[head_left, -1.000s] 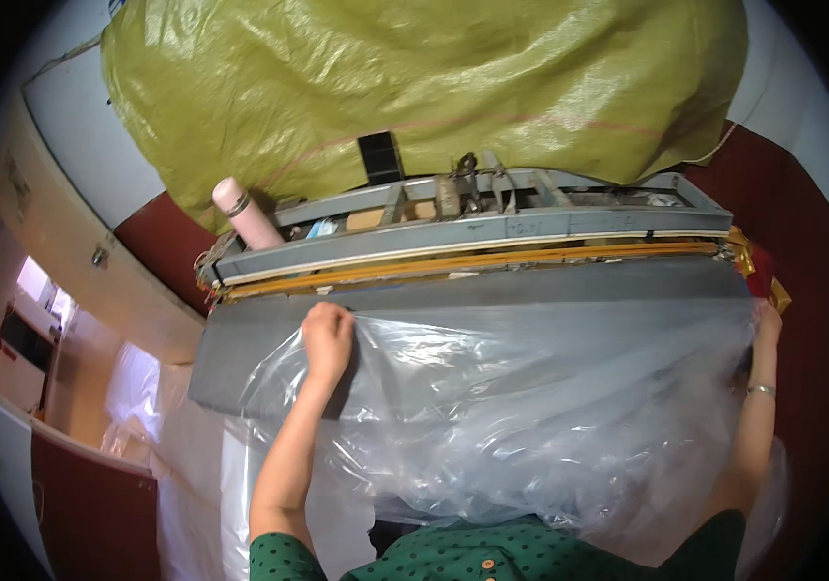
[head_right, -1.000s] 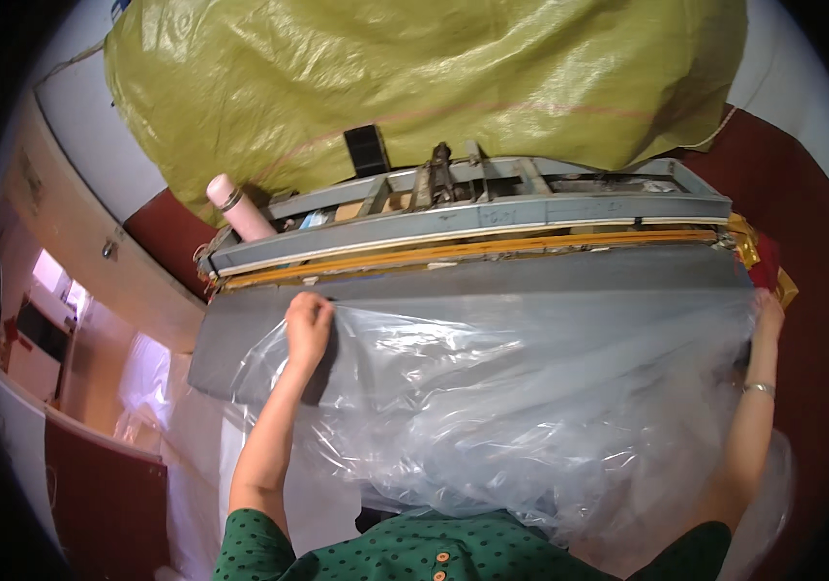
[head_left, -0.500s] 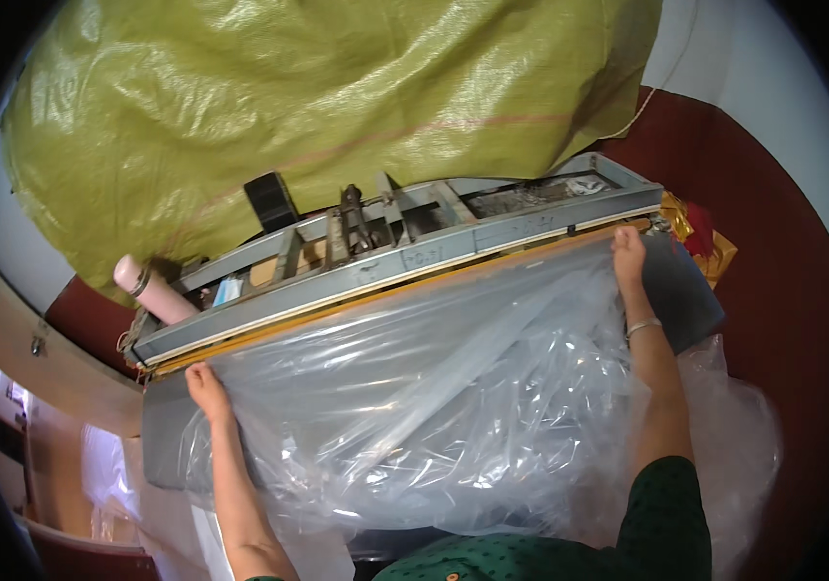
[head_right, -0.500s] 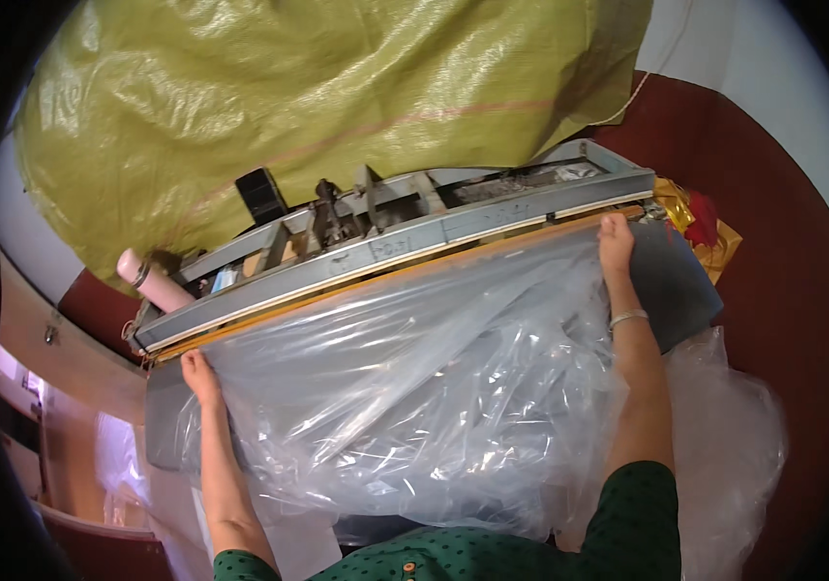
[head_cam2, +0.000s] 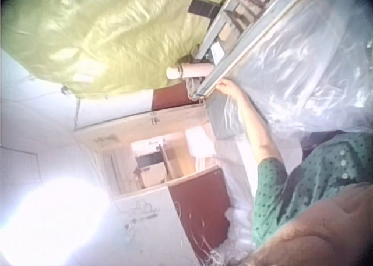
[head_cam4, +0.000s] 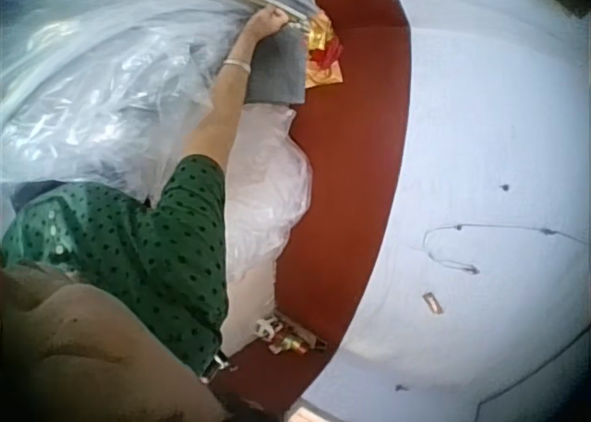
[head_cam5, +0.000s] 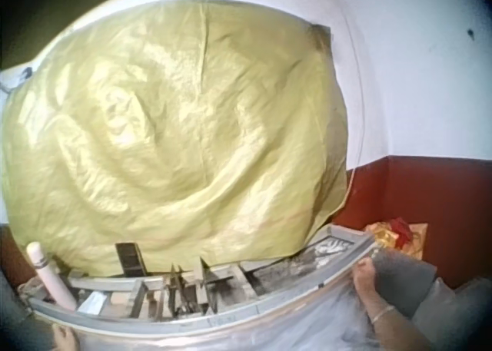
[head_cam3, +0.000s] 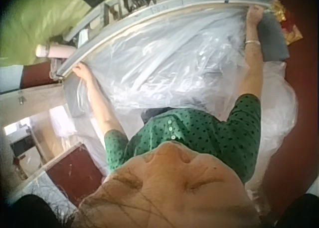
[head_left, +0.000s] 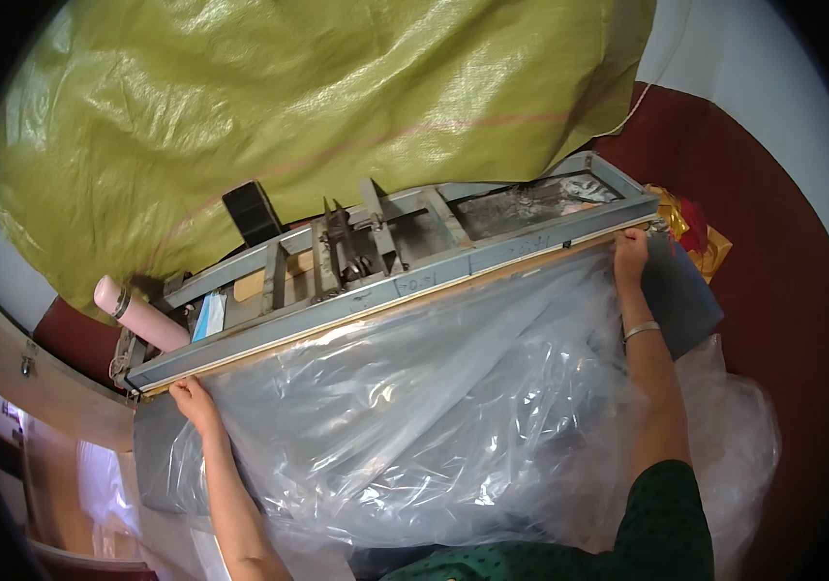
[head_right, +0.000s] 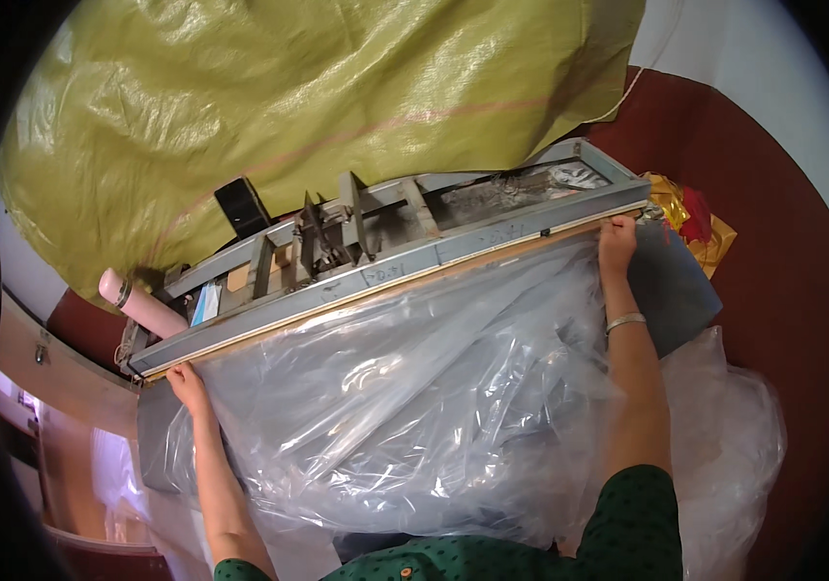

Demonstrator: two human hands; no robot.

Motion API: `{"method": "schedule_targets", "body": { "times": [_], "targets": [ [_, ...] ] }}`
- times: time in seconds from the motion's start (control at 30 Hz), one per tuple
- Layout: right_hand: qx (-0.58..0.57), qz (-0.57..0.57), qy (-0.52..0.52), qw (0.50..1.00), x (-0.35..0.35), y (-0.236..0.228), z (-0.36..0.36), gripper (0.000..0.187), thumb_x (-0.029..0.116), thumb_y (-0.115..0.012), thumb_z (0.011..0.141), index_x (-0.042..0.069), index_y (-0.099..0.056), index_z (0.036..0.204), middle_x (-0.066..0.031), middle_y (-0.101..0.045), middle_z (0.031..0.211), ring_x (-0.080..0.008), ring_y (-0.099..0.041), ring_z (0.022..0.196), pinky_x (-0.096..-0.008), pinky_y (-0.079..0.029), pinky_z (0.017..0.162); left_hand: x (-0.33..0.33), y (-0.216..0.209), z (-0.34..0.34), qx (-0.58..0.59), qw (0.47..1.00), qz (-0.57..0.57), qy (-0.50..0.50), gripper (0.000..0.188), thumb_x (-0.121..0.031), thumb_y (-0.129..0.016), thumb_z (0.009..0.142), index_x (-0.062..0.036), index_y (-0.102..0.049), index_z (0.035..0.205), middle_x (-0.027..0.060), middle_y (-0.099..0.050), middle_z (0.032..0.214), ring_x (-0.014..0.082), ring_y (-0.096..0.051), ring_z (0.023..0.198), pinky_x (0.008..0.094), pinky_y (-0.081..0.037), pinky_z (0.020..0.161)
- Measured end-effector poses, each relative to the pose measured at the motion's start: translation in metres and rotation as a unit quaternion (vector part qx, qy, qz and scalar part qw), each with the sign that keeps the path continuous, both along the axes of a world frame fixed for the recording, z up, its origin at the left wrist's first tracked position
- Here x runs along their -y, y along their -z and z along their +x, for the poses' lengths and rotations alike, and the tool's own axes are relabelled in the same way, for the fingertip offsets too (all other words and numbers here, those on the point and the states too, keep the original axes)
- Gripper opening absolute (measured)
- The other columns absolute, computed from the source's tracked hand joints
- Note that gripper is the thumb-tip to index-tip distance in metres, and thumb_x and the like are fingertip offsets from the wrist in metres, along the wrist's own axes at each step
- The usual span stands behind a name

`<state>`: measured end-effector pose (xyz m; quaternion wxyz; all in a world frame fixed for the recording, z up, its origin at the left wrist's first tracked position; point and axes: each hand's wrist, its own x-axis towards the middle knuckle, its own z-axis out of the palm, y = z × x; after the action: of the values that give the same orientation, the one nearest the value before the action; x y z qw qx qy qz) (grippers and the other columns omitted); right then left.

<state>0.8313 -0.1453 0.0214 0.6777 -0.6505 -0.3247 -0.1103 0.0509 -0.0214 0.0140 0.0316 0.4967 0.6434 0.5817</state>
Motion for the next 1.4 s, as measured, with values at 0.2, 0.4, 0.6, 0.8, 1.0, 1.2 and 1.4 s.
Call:
{"method": "schedule_targets", "body": {
  "times": [0.2,0.4,0.6,0.8,1.0,1.2,1.4],
  "targets": [
    [-0.046,0.006,0.011,0.999,0.003,0.015,0.029,0.01,0.002,-0.051,0.083,0.005,-0.048,0.092,-0.0059,-0.056,0.074,-0.0149,-0.055,0.068,-0.0277,-0.046,0.061,0.003,0.0,0.014,0.01,0.998,0.024,-0.064,0.017,-0.013,-0.045,0.084,0.0031,-0.045,0.089,0.0168,-0.053,0.086,0.0266,-0.049,0.08,0.0343,-0.04,0.078],
    [0.133,-0.076,0.169,0.974,-0.005,-0.062,-0.049,0.015,0.006,-0.054,0.082,0.002,-0.052,0.096,-0.0126,-0.057,0.089,-0.0259,-0.056,0.081,-0.0351,-0.045,0.076,0.042,-0.03,0.006,0.146,0.961,-0.08,0.22,0.004,-0.005,-0.048,0.085,-0.0033,-0.047,0.088,0.0046,-0.051,0.08,0.0125,-0.048,0.073,0.0239,-0.039,0.07],
    [0.406,-0.044,-0.333,0.85,0.006,-0.158,-0.284,0.02,0.009,-0.063,0.074,0.003,-0.055,0.091,-0.0125,-0.054,0.095,-0.0302,-0.052,0.093,-0.0368,-0.042,0.08,0.169,-0.127,0.037,0.189,0.928,0.016,0.321,0.009,0.001,-0.051,0.083,-0.0062,-0.046,0.087,0.001,-0.048,0.078,0.0085,-0.048,0.07,0.0212,-0.039,0.069],
    [0.169,-0.255,-0.556,0.772,0.01,-0.1,-0.353,0.012,0.014,-0.062,0.08,0.002,-0.059,0.081,-0.0086,-0.058,0.07,-0.0199,-0.055,0.064,-0.0299,-0.042,0.058,0.211,-0.115,0.0,0.159,0.952,0.113,0.234,0.01,0.0,-0.053,0.083,-0.0046,-0.049,0.091,0.0016,-0.052,0.093,0.0085,-0.049,0.084,0.0213,-0.039,0.075],
    [0.166,-0.261,-0.393,0.866,0.058,-0.052,-0.227,0.016,0.012,-0.066,0.076,0.001,-0.058,0.069,-0.0033,-0.053,0.054,-0.0081,-0.044,0.051,-0.0252,-0.038,0.047,0.248,-0.019,-0.1,-0.289,0.947,-0.116,0.08,0.027,-0.01,-0.052,0.085,0.0014,-0.055,0.109,0.0114,-0.052,0.122,0.0243,-0.044,0.118,0.0321,-0.033,0.098],
    [0.214,-0.319,-0.22,0.897,0.139,-0.041,-0.094,0.02,0.013,-0.066,0.075,0.0,-0.054,0.066,-0.0039,-0.044,0.05,-0.0098,-0.037,0.049,-0.0284,-0.034,0.047,0.32,-0.038,-0.01,0.0,0.996,-0.081,0.047,0.023,-0.012,-0.046,0.09,0.0018,-0.053,0.107,0.0112,-0.055,0.11,0.0202,-0.052,0.102,0.0309,-0.039,0.09],
    [0.19,-0.307,-0.189,0.913,0.149,-0.026,-0.078,0.023,0.014,-0.066,0.076,0.0,-0.051,0.065,-0.002,-0.037,0.05,-0.01,-0.033,0.049,-0.0287,-0.032,0.046,0.384,-0.014,0.106,0.406,0.778,-0.324,0.353,0.03,-0.021,-0.055,0.089,-0.0063,-0.048,0.114,0.0043,-0.055,0.104,0.0122,-0.051,0.091,0.0291,-0.042,0.081]
  ]
}}
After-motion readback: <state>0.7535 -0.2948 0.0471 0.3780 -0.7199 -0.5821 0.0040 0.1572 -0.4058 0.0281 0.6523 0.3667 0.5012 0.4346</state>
